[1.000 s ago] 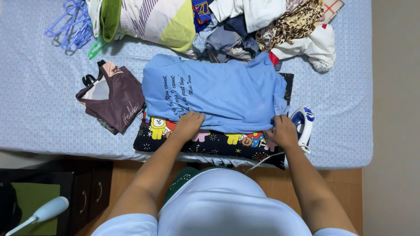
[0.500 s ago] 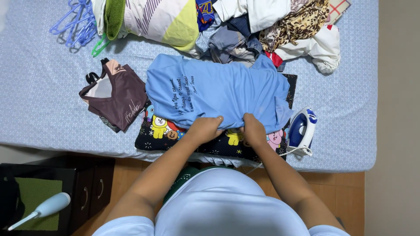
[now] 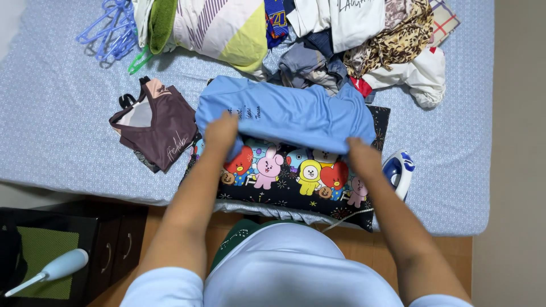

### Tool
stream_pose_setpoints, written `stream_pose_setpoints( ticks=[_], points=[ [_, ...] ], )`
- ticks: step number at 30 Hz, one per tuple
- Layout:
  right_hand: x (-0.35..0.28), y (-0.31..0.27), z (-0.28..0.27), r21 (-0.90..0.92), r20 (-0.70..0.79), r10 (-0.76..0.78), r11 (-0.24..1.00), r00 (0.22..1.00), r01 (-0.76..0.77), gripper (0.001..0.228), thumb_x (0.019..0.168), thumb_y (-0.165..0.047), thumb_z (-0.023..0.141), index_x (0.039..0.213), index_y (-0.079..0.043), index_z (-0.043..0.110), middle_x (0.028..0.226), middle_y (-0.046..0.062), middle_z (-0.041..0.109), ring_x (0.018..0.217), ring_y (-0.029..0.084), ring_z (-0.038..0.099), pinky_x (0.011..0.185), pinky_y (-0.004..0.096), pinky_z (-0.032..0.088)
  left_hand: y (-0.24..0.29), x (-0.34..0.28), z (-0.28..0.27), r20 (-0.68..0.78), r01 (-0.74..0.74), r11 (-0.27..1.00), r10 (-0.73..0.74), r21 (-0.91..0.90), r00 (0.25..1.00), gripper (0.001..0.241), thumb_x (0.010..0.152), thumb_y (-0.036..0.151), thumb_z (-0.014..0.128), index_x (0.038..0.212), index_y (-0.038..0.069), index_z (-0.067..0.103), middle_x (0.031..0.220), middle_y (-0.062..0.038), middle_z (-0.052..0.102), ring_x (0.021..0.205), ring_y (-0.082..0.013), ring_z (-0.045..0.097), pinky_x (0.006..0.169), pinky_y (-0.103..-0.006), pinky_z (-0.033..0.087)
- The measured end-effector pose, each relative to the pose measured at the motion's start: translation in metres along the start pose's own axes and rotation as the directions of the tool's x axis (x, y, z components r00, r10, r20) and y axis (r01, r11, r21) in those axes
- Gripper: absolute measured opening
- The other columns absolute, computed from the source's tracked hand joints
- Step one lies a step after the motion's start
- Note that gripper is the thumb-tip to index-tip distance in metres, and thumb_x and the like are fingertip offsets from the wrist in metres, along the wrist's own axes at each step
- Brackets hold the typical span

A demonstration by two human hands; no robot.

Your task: Ironing and folding shirts on a flat surface.

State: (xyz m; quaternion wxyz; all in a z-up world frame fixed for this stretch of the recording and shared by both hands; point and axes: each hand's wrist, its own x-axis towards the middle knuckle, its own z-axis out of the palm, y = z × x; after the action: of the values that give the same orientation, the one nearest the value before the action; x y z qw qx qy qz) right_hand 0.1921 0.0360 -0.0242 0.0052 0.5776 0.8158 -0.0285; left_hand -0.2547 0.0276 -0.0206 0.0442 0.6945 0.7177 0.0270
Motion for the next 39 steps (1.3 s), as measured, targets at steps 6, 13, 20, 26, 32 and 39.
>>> stream_pose_setpoints(
  ticks=[6, 13, 20, 26, 32, 39],
  points=[
    [0.087, 0.059, -0.134, 0.380, -0.457, 0.368, 0.904, 0.810, -0.196, 0.023, 0.105, -0.012, 0.046, 0.119, -0.010, 0.065, 0.110, 0.021, 0.068, 0.097, 0.044, 0.065, 0.081, 0.054, 0.049, 0.026, 0.112, -0.137, -0.585, -0.134, 0.981, 0.028, -0.139, 0.810, 0.023, 0.094, 0.003, 0.054, 0.113, 0.011, 0.062, 0.117, -0.015, 0.061, 0.082, -0.0419, 0.069, 0.069, -0.0532, 0.055],
    [0.044, 0.069, -0.208, 0.301, -0.716, 0.216, 0.954, 0.664, 0.014, 0.046, 0.083, 0.016, 0.046, 0.117, -0.006, 0.069, 0.116, 0.016, 0.070, 0.109, 0.038, 0.069, 0.095, 0.046, 0.055, 0.052, 0.089, -0.190, -0.871, -0.305, 0.949, 0.084, -0.078, 0.483, 0.019, 0.094, 0.002, 0.056, 0.109, 0.012, 0.063, 0.103, -0.012, 0.061, 0.091, -0.0383, 0.071, 0.077, -0.0496, 0.056],
    [-0.034, 0.052, -0.118, 0.181, -0.305, 0.109, 0.982, 0.946, -0.055, 0.055, 0.081, 0.012, 0.054, 0.128, -0.011, 0.072, 0.120, 0.018, 0.070, 0.106, 0.039, 0.067, 0.093, 0.048, 0.052, 0.016, -0.002, -0.099, -0.322, -0.549, 0.832, 0.544, 0.085, 0.775, 0.023, 0.091, 0.008, 0.061, 0.113, 0.016, 0.065, 0.097, -0.010, 0.063, 0.072, -0.0319, 0.070, 0.060, -0.0456, 0.054],
    [-0.066, 0.038, -0.037, 0.143, 0.076, -0.003, 0.990, 0.997, -0.008, 0.050, 0.084, 0.005, 0.055, 0.126, -0.018, 0.073, 0.126, 0.012, 0.071, 0.109, 0.036, 0.068, 0.097, 0.045, 0.052, -0.003, -0.037, -0.020, 0.236, -0.583, 0.812, 0.569, -0.009, 0.788, 0.021, 0.093, 0.015, 0.059, 0.113, 0.018, 0.067, 0.107, -0.011, 0.070, 0.083, -0.0352, 0.072, 0.068, -0.0490, 0.057],
    [-0.078, 0.054, -0.004, 0.338, 0.366, 0.028, 0.927, 0.930, -0.161, 0.053, 0.087, 0.002, 0.054, 0.132, -0.022, 0.068, 0.125, 0.013, 0.070, 0.110, 0.034, 0.069, 0.094, 0.042, 0.054, 0.016, -0.033, 0.003, 0.675, -0.461, 0.887, 0.348, -0.013, 0.651, 0.024, 0.088, 0.024, 0.072, 0.110, 0.017, 0.074, 0.107, -0.011, 0.074, 0.101, -0.0338, 0.072, 0.084, -0.0485, 0.058],
    [-0.061, 0.094, 0.009, 0.096, 0.490, 0.146, 0.971, 0.859, -0.220, 0.041, 0.087, -0.009, 0.064, 0.125, -0.022, 0.072, 0.116, 0.014, 0.075, 0.109, 0.034, 0.071, 0.092, 0.045, 0.056, 0.031, 0.006, -0.004, 0.672, -0.438, 0.899, 0.322, 0.004, 0.667, 0.029, 0.085, 0.019, 0.071, 0.113, 0.016, 0.073, 0.113, -0.011, 0.074, 0.107, -0.0316, 0.071, 0.088, -0.0476, 0.056]
  ],
)
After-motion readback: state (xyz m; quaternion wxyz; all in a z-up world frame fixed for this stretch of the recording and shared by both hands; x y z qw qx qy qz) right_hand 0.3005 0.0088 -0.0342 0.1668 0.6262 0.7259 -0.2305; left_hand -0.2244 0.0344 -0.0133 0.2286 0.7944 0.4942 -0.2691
